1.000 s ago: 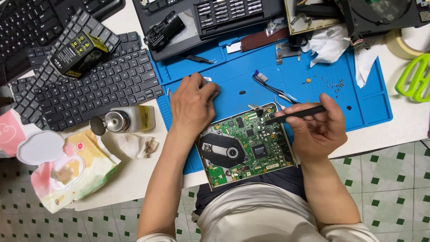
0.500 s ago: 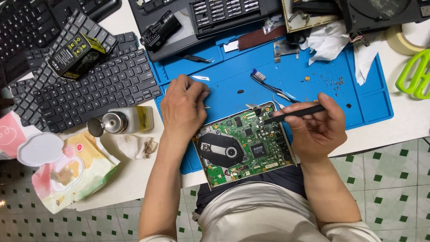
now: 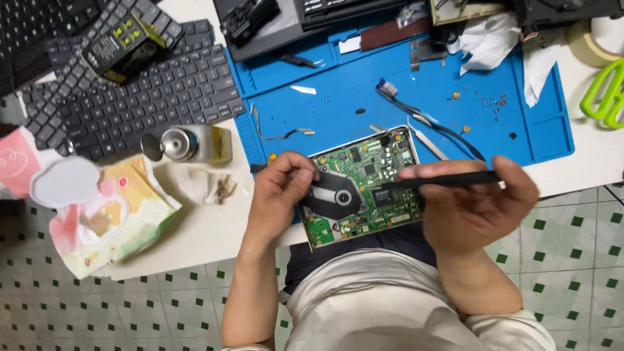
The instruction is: Using a precision tool to manipulate and test components on a circuit board assembly.
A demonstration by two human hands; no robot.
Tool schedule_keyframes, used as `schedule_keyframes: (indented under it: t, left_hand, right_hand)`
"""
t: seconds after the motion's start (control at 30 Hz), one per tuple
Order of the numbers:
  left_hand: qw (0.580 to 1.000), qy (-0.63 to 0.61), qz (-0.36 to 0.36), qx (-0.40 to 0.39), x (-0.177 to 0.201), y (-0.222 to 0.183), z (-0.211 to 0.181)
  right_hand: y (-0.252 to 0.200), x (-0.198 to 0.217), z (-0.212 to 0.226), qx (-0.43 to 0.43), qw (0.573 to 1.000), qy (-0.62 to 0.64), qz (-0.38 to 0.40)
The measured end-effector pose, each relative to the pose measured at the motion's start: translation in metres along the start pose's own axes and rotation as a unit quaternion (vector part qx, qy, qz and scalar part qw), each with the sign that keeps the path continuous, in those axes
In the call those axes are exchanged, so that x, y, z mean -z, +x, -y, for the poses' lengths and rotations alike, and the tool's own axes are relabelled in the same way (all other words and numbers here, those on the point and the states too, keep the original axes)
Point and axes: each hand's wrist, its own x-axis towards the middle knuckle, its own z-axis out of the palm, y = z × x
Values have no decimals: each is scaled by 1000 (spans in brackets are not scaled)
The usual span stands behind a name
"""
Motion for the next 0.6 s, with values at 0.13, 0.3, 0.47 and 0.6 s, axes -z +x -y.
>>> schedule_keyframes:
  t: [0.13,0.3,0.47,0.6]
  left_hand:
    - [996,-86,31,7,-6,-11,5]
    - [992,-106,68,-28,-8,-19,8]
    - [994,-83,55,-34,-8,-24,11]
    - [996,-66,44,-35,-8,-25,10]
  right_hand:
    - [-14,-25,4,9,999,21,34]
    - [-31,-46,2,26,999,25,21]
    - [-35,-49,-2,54,998,22,28]
    - [-38,-51,-5,55,998,5,12]
